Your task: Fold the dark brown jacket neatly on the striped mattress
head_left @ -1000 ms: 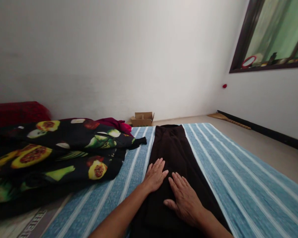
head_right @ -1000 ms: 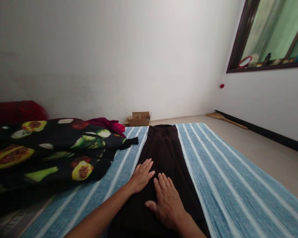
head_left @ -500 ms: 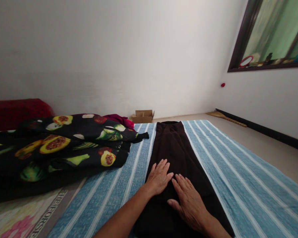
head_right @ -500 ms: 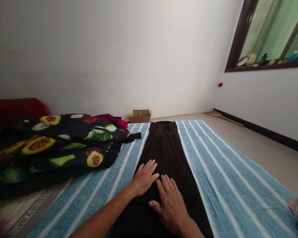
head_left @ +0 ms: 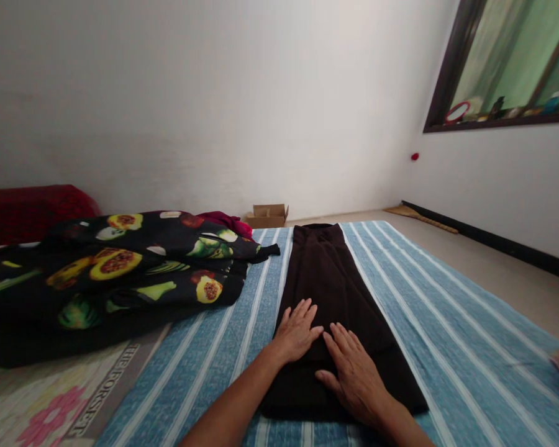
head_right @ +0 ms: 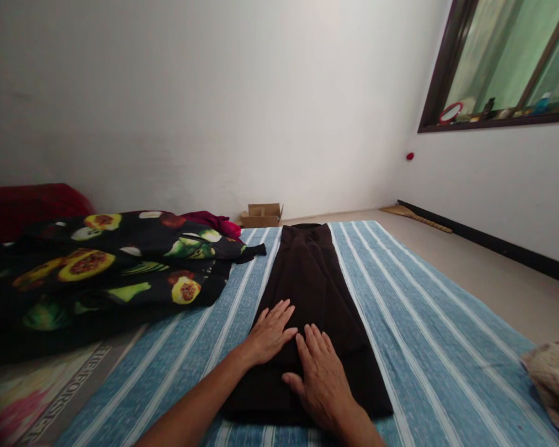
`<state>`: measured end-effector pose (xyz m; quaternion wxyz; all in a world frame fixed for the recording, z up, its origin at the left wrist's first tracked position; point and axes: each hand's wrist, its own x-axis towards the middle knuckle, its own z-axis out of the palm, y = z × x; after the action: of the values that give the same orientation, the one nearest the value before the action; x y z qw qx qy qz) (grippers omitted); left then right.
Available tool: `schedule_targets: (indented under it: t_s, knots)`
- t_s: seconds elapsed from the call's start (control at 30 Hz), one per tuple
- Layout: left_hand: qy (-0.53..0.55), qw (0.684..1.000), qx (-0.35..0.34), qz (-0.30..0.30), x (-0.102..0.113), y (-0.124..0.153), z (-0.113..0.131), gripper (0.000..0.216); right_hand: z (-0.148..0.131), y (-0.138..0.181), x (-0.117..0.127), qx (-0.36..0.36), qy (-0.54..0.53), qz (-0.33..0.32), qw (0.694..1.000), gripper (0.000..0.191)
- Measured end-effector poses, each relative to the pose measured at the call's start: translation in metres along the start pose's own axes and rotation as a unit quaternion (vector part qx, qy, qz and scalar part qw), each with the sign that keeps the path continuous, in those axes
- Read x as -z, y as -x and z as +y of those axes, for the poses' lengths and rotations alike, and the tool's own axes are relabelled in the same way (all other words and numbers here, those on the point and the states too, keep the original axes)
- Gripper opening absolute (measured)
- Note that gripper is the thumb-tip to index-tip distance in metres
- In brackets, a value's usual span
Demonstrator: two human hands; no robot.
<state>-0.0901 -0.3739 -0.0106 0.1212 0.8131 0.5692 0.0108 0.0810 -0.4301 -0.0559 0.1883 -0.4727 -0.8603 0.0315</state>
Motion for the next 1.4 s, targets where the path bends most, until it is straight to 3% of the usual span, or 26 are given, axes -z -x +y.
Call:
schedule_targets:
  t_s: [0.3, 0.67, 0.9, 1.17, 1.4]
  knots:
    - [0.047, 0.996, 0.009, 0.069, -0.008, 0.029, -0.022, 0.051, -0.005, 0.033, -0.007, 0.023, -0.007, 0.1, 0.995, 0.054]
    - [0.154, 0.964, -0.002, 0.218, -0.032, 0.028, -0.045, 0.043, -0.008, 0.036, -0.007, 0.033, 0.026, 0.128, 0.991, 0.051]
    - [0.166, 0.959, -0.011, 0.232, -0.036, 0.028, -0.049, 0.04, -0.005, 0.039, -0.008, 0.06, 0.03, 0.128, 0.99, 0.056]
    - [0.162, 0.96, -0.01, 0.227, -0.036, 0.028, -0.05, 0.038, -0.006, 0.04, -0.001, 0.092, 0.035, 0.074, 0.992, 0.077]
    - [0.155, 0.961, -0.017, 0.229, -0.035, 0.03, -0.049, 0.035, -0.005, 0.04, 0.001, 0.109, 0.012, 0.055, 0.992, 0.081]
